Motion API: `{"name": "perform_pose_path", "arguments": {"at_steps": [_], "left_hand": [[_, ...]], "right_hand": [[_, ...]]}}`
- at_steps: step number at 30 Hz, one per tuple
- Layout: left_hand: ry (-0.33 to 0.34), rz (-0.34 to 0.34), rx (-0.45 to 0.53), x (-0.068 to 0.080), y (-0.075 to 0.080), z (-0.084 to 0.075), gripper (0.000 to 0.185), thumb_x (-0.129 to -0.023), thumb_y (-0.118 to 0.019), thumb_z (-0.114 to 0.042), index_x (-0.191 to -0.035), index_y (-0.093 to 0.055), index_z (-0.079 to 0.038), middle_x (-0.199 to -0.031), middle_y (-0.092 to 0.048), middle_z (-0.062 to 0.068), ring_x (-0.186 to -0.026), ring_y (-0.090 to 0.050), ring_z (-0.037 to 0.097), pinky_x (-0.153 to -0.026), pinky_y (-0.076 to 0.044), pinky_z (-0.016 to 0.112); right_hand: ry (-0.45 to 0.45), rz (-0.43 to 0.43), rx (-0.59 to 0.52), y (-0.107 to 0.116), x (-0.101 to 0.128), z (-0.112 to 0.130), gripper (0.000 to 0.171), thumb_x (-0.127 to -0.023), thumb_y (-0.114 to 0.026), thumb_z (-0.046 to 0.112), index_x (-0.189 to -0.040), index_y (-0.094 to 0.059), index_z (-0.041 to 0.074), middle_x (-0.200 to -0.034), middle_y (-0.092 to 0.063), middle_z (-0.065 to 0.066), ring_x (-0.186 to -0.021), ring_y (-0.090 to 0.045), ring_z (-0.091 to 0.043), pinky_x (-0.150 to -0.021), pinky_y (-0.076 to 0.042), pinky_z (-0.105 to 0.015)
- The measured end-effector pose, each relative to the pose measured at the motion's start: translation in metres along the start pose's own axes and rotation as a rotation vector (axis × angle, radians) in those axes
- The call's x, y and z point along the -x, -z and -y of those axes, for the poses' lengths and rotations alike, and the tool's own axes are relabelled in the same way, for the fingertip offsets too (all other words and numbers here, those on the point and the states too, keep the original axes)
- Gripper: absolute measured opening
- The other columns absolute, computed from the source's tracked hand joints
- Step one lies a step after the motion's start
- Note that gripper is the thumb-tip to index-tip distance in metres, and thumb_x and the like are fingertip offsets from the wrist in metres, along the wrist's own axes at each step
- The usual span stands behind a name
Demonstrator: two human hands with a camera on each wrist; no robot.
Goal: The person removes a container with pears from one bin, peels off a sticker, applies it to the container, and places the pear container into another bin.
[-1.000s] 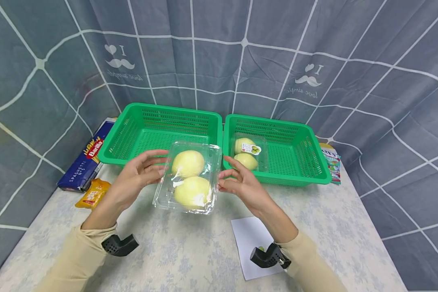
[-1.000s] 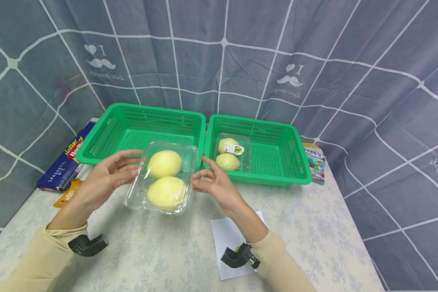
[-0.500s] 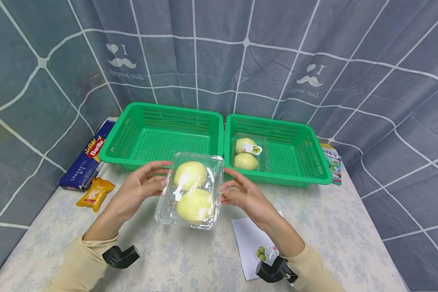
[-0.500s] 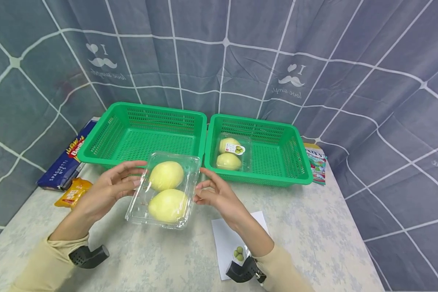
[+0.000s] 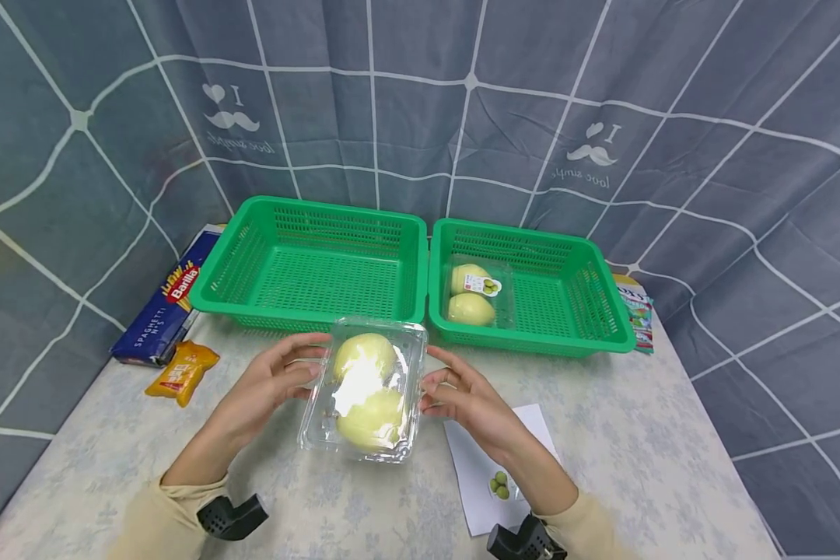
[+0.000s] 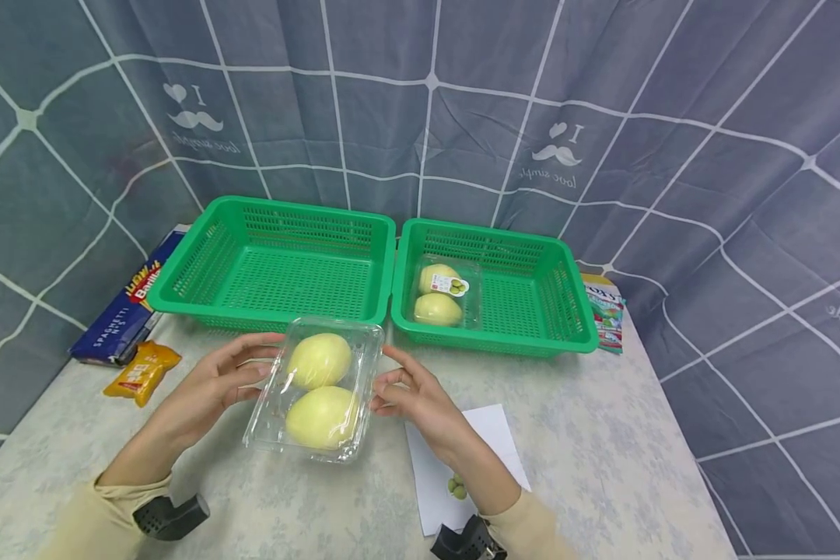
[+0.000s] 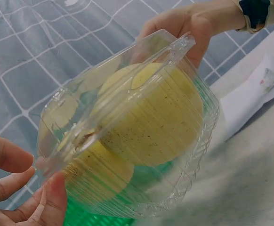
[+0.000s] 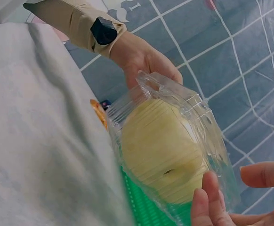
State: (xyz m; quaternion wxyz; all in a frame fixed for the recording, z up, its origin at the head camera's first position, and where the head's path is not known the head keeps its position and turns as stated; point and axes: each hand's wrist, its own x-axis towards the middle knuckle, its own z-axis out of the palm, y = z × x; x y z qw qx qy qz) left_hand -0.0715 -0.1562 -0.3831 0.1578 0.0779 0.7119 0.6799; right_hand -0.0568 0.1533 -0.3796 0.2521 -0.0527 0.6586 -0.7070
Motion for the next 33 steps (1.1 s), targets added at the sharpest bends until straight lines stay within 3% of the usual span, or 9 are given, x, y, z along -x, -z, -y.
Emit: {"name": "perform_pose_path", "arguments": {"at_steps": [8, 16, 22, 26, 33], "left_hand": [[0.039, -0.010, 0.005, 0.002, -0.003, 0.013, 0.051, -0.100, -0.059, -0.016, -0.147, -0.044, -0.005, -0.126, -0.057, -0.003, -0.104, -0.061, 0.006, -0.081, -0.057, 0.031], [0.067, 0.019, 0.012, 0.001, -0.004, 0.024, 0.055, -0.102, -0.055, -0.014, -0.152, -0.037, -0.002, -0.146, -0.045, 0.026, -0.108, -0.060, 0.004, -0.085, -0.056, 0.033], [0.088, 0.039, 0.010, -0.002, -0.004, 0.030, 0.055, -0.102, -0.054, -0.013, -0.153, -0.035, -0.003, -0.149, -0.041, 0.027, -0.112, -0.058, 0.007, -0.089, -0.055, 0.033], [0.100, 0.052, 0.011, -0.005, -0.005, 0.032, 0.055, -0.103, -0.053, -0.014, -0.153, -0.035, -0.002, -0.150, -0.040, 0.028, -0.117, -0.056, 0.014, -0.092, -0.053, 0.034], [0.108, 0.051, 0.015, -0.007, -0.007, 0.034, 0.052, -0.104, -0.049, -0.013, -0.153, -0.035, -0.001, -0.154, -0.038, 0.027, -0.137, -0.045, 0.039, -0.101, -0.052, 0.041]], "right_hand": [[-0.038, -0.004, 0.005, 0.000, -0.001, -0.016, 0.068, -0.100, -0.060, 0.020, -0.159, -0.026, 0.018, -0.106, -0.059, 0.004, -0.093, -0.068, -0.012, -0.097, -0.053, -0.032], [-0.061, -0.001, -0.010, 0.002, -0.002, -0.028, 0.068, -0.100, -0.057, 0.017, -0.159, -0.024, 0.016, -0.105, -0.060, 0.004, -0.094, -0.066, -0.011, -0.096, -0.053, -0.032], [-0.076, -0.008, -0.008, 0.006, -0.006, -0.035, 0.066, -0.101, -0.056, 0.017, -0.159, -0.025, 0.017, -0.104, -0.061, 0.006, -0.095, -0.065, -0.011, -0.095, -0.053, -0.032], [-0.088, -0.029, -0.012, 0.007, -0.010, -0.040, 0.065, -0.100, -0.058, 0.018, -0.158, -0.028, 0.018, -0.103, -0.062, 0.006, -0.096, -0.065, -0.011, -0.094, -0.053, -0.032], [-0.095, -0.057, -0.024, 0.010, -0.017, -0.045, 0.068, -0.101, -0.058, 0.018, -0.159, -0.024, 0.012, -0.105, -0.064, 0.005, -0.097, -0.065, -0.011, -0.092, -0.055, -0.029]]}}
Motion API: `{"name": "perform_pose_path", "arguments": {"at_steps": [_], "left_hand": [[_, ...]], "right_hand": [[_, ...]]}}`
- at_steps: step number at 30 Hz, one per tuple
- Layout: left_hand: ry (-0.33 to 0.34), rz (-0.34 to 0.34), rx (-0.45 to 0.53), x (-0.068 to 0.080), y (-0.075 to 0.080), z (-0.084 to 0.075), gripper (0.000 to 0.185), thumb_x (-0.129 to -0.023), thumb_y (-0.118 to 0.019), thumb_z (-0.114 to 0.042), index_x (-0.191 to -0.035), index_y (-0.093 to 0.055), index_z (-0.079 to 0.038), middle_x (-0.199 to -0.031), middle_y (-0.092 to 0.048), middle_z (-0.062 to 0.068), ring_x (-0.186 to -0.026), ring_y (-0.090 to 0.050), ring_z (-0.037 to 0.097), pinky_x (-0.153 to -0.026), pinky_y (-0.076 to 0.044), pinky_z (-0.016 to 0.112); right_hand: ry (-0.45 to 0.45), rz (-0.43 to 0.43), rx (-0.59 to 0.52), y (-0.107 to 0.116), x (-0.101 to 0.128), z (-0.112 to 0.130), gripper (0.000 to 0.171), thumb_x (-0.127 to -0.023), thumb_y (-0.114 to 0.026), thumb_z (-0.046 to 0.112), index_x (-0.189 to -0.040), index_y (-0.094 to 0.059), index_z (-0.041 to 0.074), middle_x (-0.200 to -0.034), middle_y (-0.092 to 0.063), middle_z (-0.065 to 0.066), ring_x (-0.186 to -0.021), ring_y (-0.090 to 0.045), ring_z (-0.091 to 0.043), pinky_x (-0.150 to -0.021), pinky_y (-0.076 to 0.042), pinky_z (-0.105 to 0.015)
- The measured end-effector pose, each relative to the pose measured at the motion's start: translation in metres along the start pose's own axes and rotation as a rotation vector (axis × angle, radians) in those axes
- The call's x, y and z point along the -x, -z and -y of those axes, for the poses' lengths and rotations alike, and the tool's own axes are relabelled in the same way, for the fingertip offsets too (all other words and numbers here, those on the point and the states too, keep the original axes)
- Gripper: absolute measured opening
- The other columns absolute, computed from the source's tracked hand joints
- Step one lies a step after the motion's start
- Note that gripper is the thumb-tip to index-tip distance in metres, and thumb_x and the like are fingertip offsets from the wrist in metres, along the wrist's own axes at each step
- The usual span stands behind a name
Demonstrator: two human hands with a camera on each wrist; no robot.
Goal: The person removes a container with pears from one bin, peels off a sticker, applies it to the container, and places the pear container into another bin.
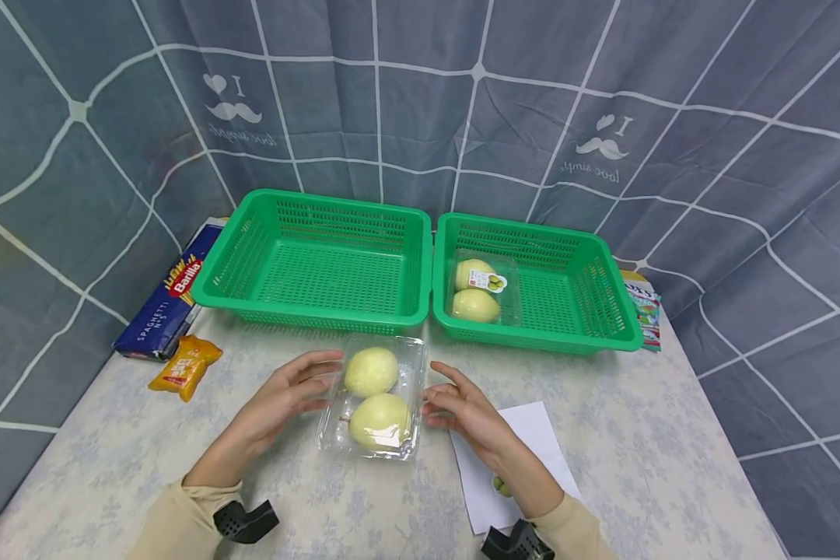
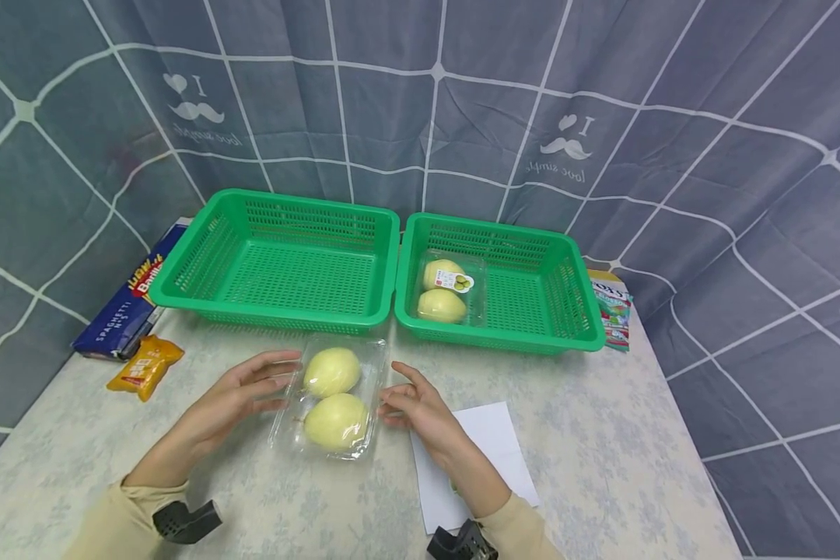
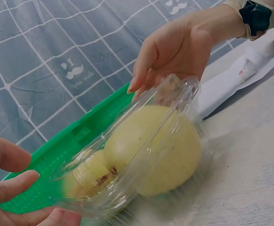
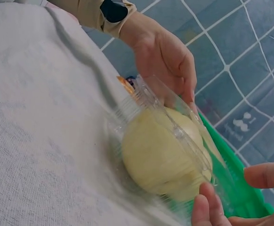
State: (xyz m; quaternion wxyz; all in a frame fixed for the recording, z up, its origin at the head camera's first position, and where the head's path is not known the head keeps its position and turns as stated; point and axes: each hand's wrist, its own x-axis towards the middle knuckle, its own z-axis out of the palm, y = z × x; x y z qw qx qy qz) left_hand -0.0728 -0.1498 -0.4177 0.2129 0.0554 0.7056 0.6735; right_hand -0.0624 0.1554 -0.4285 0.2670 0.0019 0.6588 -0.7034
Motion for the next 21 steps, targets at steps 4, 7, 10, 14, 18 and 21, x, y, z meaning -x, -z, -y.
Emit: {"name": "perform_pose_path", "arguments": {"at_steps": [4, 7, 10, 14, 18, 21], "left_hand": [[-0.011, -0.008, 0.004, -0.001, 0.000, -0.002, 0.052, -0.104, -0.050, -0.014, -0.152, -0.035, 0.000, -0.155, -0.038, 0.027, -0.138, -0.044, 0.041, -0.103, -0.051, 0.042], [-0.023, -0.013, 0.007, -0.001, -0.001, -0.003, 0.052, -0.104, -0.051, -0.013, -0.152, -0.036, 0.000, -0.155, -0.037, 0.026, -0.138, -0.044, 0.040, -0.104, -0.051, 0.042], [-0.030, -0.017, 0.009, -0.001, -0.001, -0.005, 0.052, -0.104, -0.050, -0.013, -0.152, -0.036, 0.001, -0.156, -0.036, 0.026, -0.137, -0.046, 0.036, -0.104, -0.051, 0.040], [-0.032, -0.019, 0.014, 0.000, -0.002, -0.007, 0.051, -0.104, -0.050, -0.013, -0.151, -0.037, 0.001, -0.156, -0.036, 0.025, -0.131, -0.052, 0.023, -0.102, -0.052, 0.036], [-0.032, -0.024, 0.020, 0.001, -0.002, -0.006, 0.049, -0.104, -0.049, -0.011, -0.151, -0.037, 0.001, -0.155, -0.037, 0.024, -0.131, -0.052, 0.021, -0.101, -0.053, 0.034], [-0.033, -0.026, 0.024, 0.001, -0.002, -0.006, 0.049, -0.104, -0.048, -0.011, -0.151, -0.037, 0.000, -0.155, -0.038, 0.024, -0.138, -0.046, 0.032, -0.102, -0.052, 0.035]], "right_hand": [[-0.003, -0.014, -0.011, 0.002, 0.000, 0.000, 0.067, -0.101, -0.058, 0.018, -0.159, -0.025, 0.012, -0.113, -0.066, 0.000, -0.100, -0.066, -0.010, -0.093, -0.055, -0.030], [0.001, -0.016, -0.004, 0.004, 0.000, 0.002, 0.066, -0.101, -0.057, 0.018, -0.159, -0.026, 0.012, -0.126, -0.064, -0.011, -0.105, -0.066, -0.010, -0.098, -0.055, -0.032], [0.021, -0.004, 0.024, 0.009, 0.002, 0.004, 0.064, -0.103, -0.056, 0.020, -0.159, -0.027, 0.009, -0.139, -0.056, -0.022, -0.112, -0.065, -0.011, -0.103, -0.053, -0.036], [0.071, -0.021, 0.107, 0.024, 0.011, 0.010, 0.060, -0.104, -0.054, 0.024, -0.155, -0.032, 0.003, -0.147, -0.049, -0.026, -0.118, -0.062, -0.012, -0.108, -0.050, -0.043], [0.112, -0.092, 0.239, 0.048, 0.025, 0.014, 0.052, -0.104, -0.054, 0.025, -0.150, -0.043, 0.003, -0.146, -0.052, -0.023, -0.120, -0.061, -0.012, -0.108, -0.049, -0.047], [0.114, -0.145, 0.374, 0.067, 0.039, 0.016, 0.046, -0.103, -0.056, 0.026, -0.144, -0.052, 0.005, -0.142, -0.058, -0.018, -0.123, -0.061, -0.016, -0.105, -0.050, -0.045]]}}
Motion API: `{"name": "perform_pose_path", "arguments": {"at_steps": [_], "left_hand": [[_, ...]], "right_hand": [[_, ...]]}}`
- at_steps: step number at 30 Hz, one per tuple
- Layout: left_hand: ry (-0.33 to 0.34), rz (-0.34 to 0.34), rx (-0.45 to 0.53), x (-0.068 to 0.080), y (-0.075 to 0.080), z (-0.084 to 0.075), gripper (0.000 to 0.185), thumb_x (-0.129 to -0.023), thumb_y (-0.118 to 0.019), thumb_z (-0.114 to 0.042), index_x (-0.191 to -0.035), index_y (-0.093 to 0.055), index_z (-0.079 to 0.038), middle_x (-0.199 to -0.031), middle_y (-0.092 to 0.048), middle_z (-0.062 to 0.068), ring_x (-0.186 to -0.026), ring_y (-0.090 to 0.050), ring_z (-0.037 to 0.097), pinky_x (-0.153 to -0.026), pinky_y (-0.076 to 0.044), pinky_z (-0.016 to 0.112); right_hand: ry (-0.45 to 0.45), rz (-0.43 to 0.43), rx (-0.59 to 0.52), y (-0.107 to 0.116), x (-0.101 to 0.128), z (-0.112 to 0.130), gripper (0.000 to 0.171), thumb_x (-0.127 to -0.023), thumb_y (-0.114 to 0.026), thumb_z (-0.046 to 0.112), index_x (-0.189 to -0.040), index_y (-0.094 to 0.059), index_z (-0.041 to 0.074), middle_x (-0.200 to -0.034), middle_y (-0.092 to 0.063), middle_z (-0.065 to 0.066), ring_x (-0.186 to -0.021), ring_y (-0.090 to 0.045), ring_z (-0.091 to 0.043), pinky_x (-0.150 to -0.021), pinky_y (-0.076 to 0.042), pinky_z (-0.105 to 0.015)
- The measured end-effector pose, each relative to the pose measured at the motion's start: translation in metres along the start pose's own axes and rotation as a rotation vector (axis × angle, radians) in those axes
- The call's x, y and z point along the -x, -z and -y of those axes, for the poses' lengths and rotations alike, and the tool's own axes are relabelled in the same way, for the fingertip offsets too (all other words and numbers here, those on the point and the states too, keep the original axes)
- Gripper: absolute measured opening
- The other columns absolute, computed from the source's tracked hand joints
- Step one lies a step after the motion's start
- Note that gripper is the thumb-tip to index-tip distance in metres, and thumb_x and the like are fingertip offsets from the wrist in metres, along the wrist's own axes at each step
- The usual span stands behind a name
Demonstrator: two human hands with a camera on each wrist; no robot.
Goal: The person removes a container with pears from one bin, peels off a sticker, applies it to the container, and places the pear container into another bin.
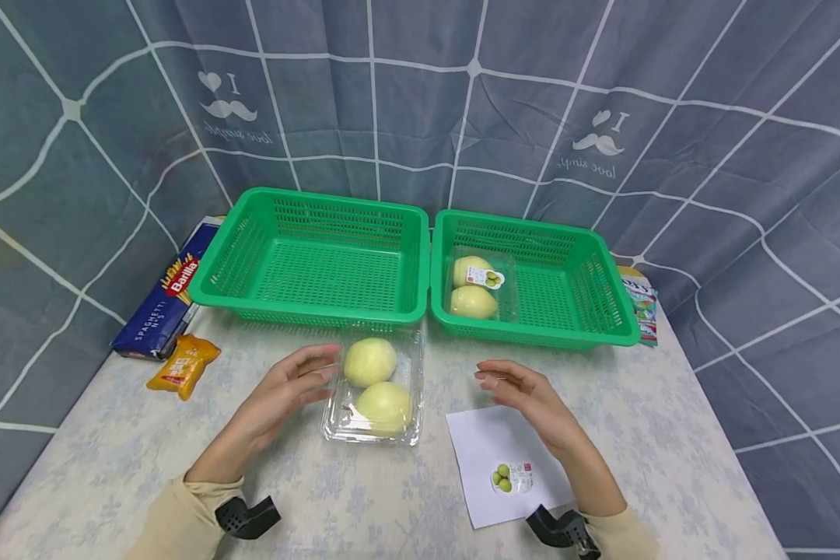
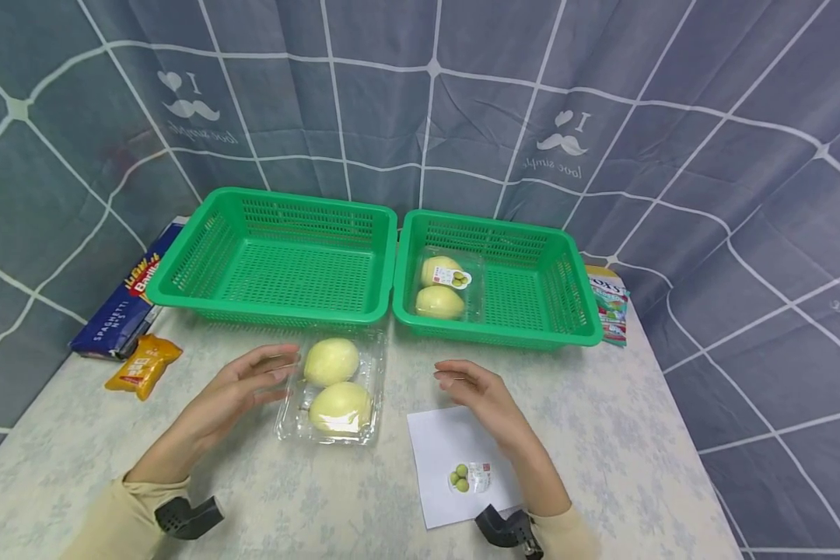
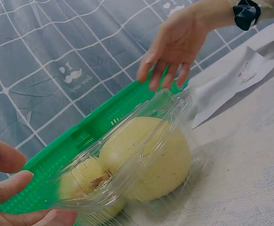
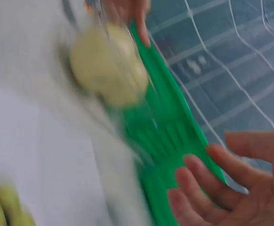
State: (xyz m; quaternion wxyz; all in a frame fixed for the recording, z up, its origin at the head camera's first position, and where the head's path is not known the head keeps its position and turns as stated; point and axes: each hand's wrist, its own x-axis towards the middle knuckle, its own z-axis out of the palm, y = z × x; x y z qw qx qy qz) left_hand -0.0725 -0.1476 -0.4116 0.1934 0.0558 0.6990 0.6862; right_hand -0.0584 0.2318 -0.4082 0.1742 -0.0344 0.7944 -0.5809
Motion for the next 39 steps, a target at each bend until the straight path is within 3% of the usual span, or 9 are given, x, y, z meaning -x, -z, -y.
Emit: {"name": "perform_pose_path", "arguments": {"at_steps": [3, 7, 11, 17, 24, 28, 34, 39], "left_hand": [[-0.003, 0.001, 0.005, 0.000, 0.000, 0.000, 0.049, -0.105, -0.048, -0.012, -0.150, -0.038, 0.000, -0.154, -0.039, 0.024, -0.144, -0.039, 0.040, -0.103, -0.052, 0.035], [-0.001, -0.001, 0.002, -0.001, 0.000, 0.000, 0.048, -0.105, -0.048, -0.012, -0.150, -0.038, 0.001, -0.154, -0.039, 0.023, -0.144, -0.039, 0.042, -0.102, -0.052, 0.034], [0.002, -0.004, -0.001, -0.001, -0.001, -0.001, 0.048, -0.105, -0.048, -0.011, -0.150, -0.038, 0.001, -0.154, -0.039, 0.023, -0.143, -0.041, 0.040, -0.101, -0.052, 0.033], [0.007, -0.005, -0.008, -0.002, -0.001, 0.000, 0.048, -0.105, -0.049, -0.014, -0.150, -0.038, 0.000, -0.155, -0.040, 0.023, -0.141, -0.044, 0.036, -0.101, -0.052, 0.034], [0.011, -0.003, -0.008, -0.002, -0.001, 0.000, 0.048, -0.105, -0.049, -0.015, -0.151, -0.038, -0.001, -0.155, -0.039, 0.022, -0.140, -0.046, 0.033, -0.102, -0.052, 0.035], [0.010, -0.003, -0.007, -0.002, -0.001, -0.001, 0.048, -0.105, -0.048, -0.014, -0.150, -0.038, 0.000, -0.155, -0.039, 0.023, -0.141, -0.045, 0.035, -0.103, -0.051, 0.035], [0.009, 0.003, -0.004, -0.003, 0.000, 0.000, 0.048, -0.106, -0.049, -0.015, -0.150, -0.038, 0.000, -0.156, -0.038, 0.023, -0.142, -0.044, 0.036, -0.103, -0.051, 0.035], [0.011, 0.003, -0.005, -0.003, 0.001, 0.002, 0.049, -0.106, -0.050, -0.017, -0.150, -0.039, -0.001, -0.155, -0.039, 0.023, -0.141, -0.046, 0.032, -0.103, -0.051, 0.036]], "right_hand": [[-0.011, -0.019, 0.156, 0.017, 0.012, -0.004, 0.041, -0.101, -0.061, 0.030, -0.135, -0.061, 0.007, -0.136, -0.064, -0.014, -0.121, -0.062, -0.020, -0.100, -0.051, -0.040], [-0.011, 0.031, 0.309, 0.033, 0.025, -0.011, 0.040, -0.097, -0.067, 0.029, -0.130, -0.065, 0.007, -0.127, -0.068, -0.015, -0.109, -0.066, -0.022, -0.089, -0.053, -0.033], [-0.003, 0.112, 0.372, 0.040, 0.033, -0.019, 0.045, -0.093, -0.072, 0.026, -0.131, -0.064, 0.005, -0.117, -0.068, -0.015, -0.101, -0.064, -0.020, -0.081, -0.054, -0.026], [-0.009, 0.201, 0.460, 0.039, 0.039, -0.028, 0.054, -0.087, -0.078, 0.027, -0.132, -0.061, 0.006, -0.107, -0.065, -0.007, -0.096, -0.062, -0.015, -0.081, -0.050, -0.024], [0.000, 0.269, 0.459, 0.035, 0.045, -0.029, 0.055, -0.086, -0.080, 0.029, -0.132, -0.060, 0.009, -0.104, -0.062, -0.004, -0.097, -0.061, -0.015, -0.083, -0.051, -0.026], [-0.008, 0.190, 0.510, 0.036, 0.045, -0.029, 0.054, -0.084, -0.081, 0.028, -0.130, -0.061, 0.009, -0.103, -0.063, -0.004, -0.095, -0.061, -0.016, -0.081, -0.052, -0.029], [-0.116, -0.072, 0.646, 0.041, 0.040, -0.033, 0.065, -0.077, -0.086, 0.017, -0.135, -0.059, 0.004, -0.119, -0.064, -0.013, -0.104, -0.061, -0.026, -0.079, -0.054, -0.039], [-0.118, -0.129, 0.668, 0.047, 0.029, -0.039, 0.073, -0.077, -0.086, 0.014, -0.140, -0.052, -0.002, -0.121, -0.061, -0.020, -0.100, -0.060, -0.029, -0.075, -0.053, -0.037]]}}
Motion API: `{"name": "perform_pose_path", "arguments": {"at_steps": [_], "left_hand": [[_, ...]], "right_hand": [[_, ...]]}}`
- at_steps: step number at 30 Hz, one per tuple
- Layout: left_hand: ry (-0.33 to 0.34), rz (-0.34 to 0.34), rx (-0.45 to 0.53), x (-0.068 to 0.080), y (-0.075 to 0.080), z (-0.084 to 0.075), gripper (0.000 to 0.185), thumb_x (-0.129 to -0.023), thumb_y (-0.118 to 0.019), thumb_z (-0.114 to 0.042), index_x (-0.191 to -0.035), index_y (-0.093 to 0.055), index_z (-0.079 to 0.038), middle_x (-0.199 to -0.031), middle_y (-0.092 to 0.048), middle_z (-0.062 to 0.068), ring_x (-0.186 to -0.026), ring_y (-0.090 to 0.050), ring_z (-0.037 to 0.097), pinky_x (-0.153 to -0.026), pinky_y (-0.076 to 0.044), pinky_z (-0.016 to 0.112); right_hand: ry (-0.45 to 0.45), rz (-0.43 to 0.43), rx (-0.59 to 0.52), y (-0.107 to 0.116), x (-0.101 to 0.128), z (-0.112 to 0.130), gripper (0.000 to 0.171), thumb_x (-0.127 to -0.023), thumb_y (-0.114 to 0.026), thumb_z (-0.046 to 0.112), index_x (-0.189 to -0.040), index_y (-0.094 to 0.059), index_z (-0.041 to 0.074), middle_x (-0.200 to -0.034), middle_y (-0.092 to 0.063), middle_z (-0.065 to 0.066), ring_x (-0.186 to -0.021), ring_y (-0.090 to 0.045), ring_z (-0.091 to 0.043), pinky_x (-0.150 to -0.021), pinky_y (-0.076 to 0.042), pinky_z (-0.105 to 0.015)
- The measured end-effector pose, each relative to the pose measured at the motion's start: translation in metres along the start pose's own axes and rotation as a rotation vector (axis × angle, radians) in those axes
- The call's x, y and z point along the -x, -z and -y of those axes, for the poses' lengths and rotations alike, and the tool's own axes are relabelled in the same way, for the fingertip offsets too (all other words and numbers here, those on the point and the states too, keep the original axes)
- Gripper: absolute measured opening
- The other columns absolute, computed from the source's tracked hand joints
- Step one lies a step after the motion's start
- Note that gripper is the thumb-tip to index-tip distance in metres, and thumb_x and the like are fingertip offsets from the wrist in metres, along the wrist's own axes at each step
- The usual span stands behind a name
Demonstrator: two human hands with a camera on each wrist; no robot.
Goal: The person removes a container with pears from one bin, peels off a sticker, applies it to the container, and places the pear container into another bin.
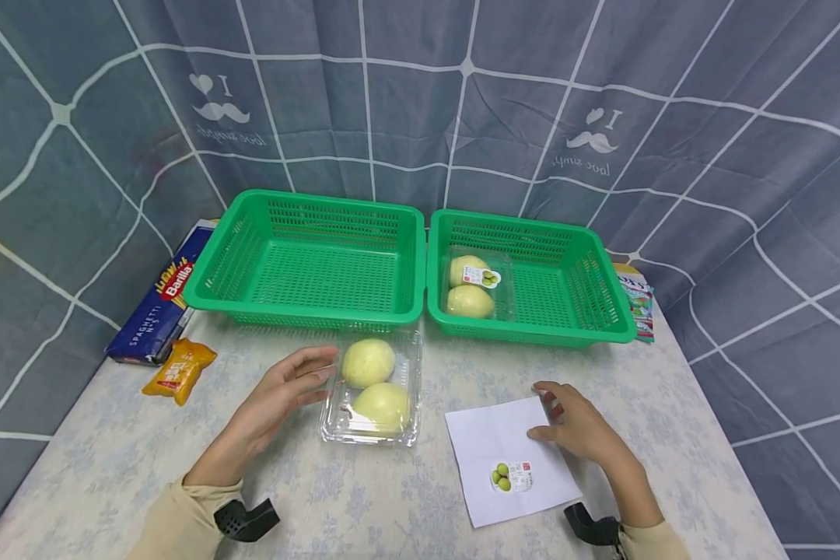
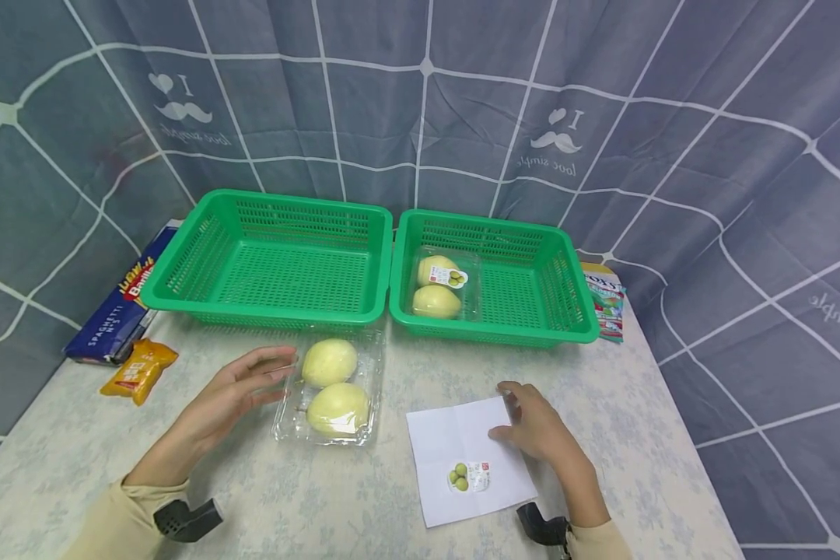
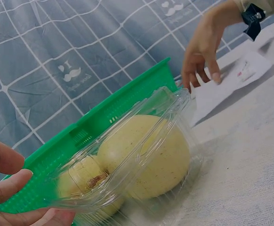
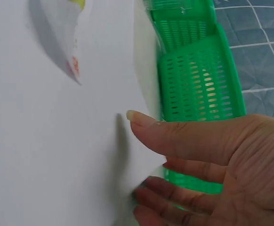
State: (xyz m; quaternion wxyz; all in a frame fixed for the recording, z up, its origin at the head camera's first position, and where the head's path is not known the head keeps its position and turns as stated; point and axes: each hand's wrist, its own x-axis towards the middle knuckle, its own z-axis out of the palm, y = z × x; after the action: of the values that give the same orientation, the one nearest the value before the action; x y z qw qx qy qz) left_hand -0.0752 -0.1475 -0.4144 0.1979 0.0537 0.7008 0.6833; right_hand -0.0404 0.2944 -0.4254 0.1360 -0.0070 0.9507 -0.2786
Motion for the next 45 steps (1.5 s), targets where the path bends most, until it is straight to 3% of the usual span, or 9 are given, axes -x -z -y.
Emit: {"name": "perform_pose_path", "arguments": {"at_steps": [4, 8, 13, 17, 22, 25, 29, 34, 45], "left_hand": [[0.001, -0.001, 0.003, 0.001, 0.000, 0.001, 0.049, -0.106, -0.050, -0.018, -0.150, -0.039, -0.001, -0.155, -0.040, 0.022, -0.141, -0.046, 0.032, -0.103, -0.051, 0.036], [0.004, 0.005, 0.009, 0.001, -0.001, 0.001, 0.049, -0.106, -0.050, -0.018, -0.150, -0.039, -0.001, -0.155, -0.040, 0.021, -0.143, -0.042, 0.037, -0.104, -0.050, 0.037], [0.004, 0.005, 0.007, 0.001, 0.000, 0.000, 0.049, -0.106, -0.049, -0.016, -0.150, -0.038, 0.000, -0.155, -0.039, 0.022, -0.144, -0.041, 0.039, -0.105, -0.050, 0.039], [0.003, 0.004, 0.008, -0.001, 0.000, 0.000, 0.049, -0.105, -0.050, -0.018, -0.150, -0.039, 0.000, -0.155, -0.040, 0.022, -0.143, -0.042, 0.038, -0.106, -0.050, 0.041], [-0.007, 0.010, 0.011, -0.001, -0.001, 0.001, 0.049, -0.105, -0.051, -0.018, -0.150, -0.039, 0.001, -0.155, -0.040, 0.023, -0.142, -0.043, 0.038, -0.107, -0.050, 0.043], [-0.008, 0.009, 0.008, -0.001, -0.001, 0.001, 0.049, -0.105, -0.050, -0.018, -0.149, -0.039, 0.001, -0.155, -0.039, 0.023, -0.142, -0.044, 0.037, -0.106, -0.050, 0.041], [-0.008, 0.007, 0.013, -0.001, -0.001, 0.000, 0.050, -0.105, -0.051, -0.017, -0.149, -0.039, 0.002, -0.155, -0.039, 0.024, -0.141, -0.045, 0.034, -0.105, -0.050, 0.038], [-0.006, 0.007, 0.019, -0.003, 0.000, -0.001, 0.051, -0.105, -0.051, -0.017, -0.149, -0.038, 0.002, -0.155, -0.039, 0.023, -0.141, -0.045, 0.034, -0.105, -0.050, 0.038], [-0.006, 0.022, 0.017, -0.005, 0.002, 0.003, 0.049, -0.105, -0.050, -0.016, -0.150, -0.038, 0.001, -0.155, -0.038, 0.023, -0.141, -0.045, 0.033, -0.103, -0.051, 0.035]], "right_hand": [[0.004, 0.026, -0.030, -0.004, -0.008, -0.004, 0.065, -0.079, -0.084, 0.013, -0.136, -0.056, 0.000, -0.104, -0.063, -0.014, -0.087, -0.056, -0.022, -0.069, -0.047, -0.032], [0.028, 0.028, -0.039, -0.007, -0.015, -0.008, 0.037, -0.086, -0.079, 0.015, -0.118, -0.066, 0.005, -0.082, -0.058, -0.005, -0.073, -0.047, -0.016, -0.063, -0.040, -0.028], [0.016, -0.154, -0.022, 0.008, -0.030, -0.011, 0.017, -0.091, -0.073, 0.015, -0.098, -0.067, 0.001, -0.074, -0.054, -0.007, -0.070, -0.043, -0.017, -0.061, -0.034, -0.028], [-0.024, -0.256, -0.025, 0.026, -0.045, -0.015, 0.024, -0.093, -0.070, 0.014, -0.105, -0.065, -0.007, -0.089, -0.063, -0.019, -0.080, -0.054, -0.027, -0.066, -0.043, -0.033], [-0.067, -0.187, 0.000, 0.039, -0.050, -0.015, 0.048, -0.098, -0.063, 0.023, -0.132, -0.052, -0.010, -0.124, -0.058, -0.034, -0.112, -0.058, -0.049, -0.088, -0.051, -0.056], [-0.070, -0.124, 0.030, 0.042, -0.042, -0.011, 0.055, -0.097, -0.065, 0.027, -0.136, -0.049, -0.009, -0.133, -0.053, -0.035, -0.116, -0.055, -0.051, -0.088, -0.050, -0.058], [-0.015, 0.016, 0.033, 0.041, -0.026, -0.006, 0.051, -0.091, -0.075, 0.026, -0.128, -0.059, -0.005, -0.122, -0.060, -0.028, -0.103, -0.061, -0.039, -0.077, -0.053, -0.046], [0.058, 0.172, -0.012, 0.029, -0.014, -0.009, 0.046, -0.083, -0.082, 0.019, -0.118, -0.062, 0.000, -0.106, -0.063, -0.016, -0.092, -0.060, -0.024, -0.076, -0.050, -0.036], [0.011, 0.069, -0.039, 0.002, -0.010, -0.008, 0.047, -0.074, -0.087, 0.012, -0.111, -0.059, 0.002, -0.085, -0.055, -0.009, -0.075, -0.046, -0.018, -0.065, -0.039, -0.032]]}}
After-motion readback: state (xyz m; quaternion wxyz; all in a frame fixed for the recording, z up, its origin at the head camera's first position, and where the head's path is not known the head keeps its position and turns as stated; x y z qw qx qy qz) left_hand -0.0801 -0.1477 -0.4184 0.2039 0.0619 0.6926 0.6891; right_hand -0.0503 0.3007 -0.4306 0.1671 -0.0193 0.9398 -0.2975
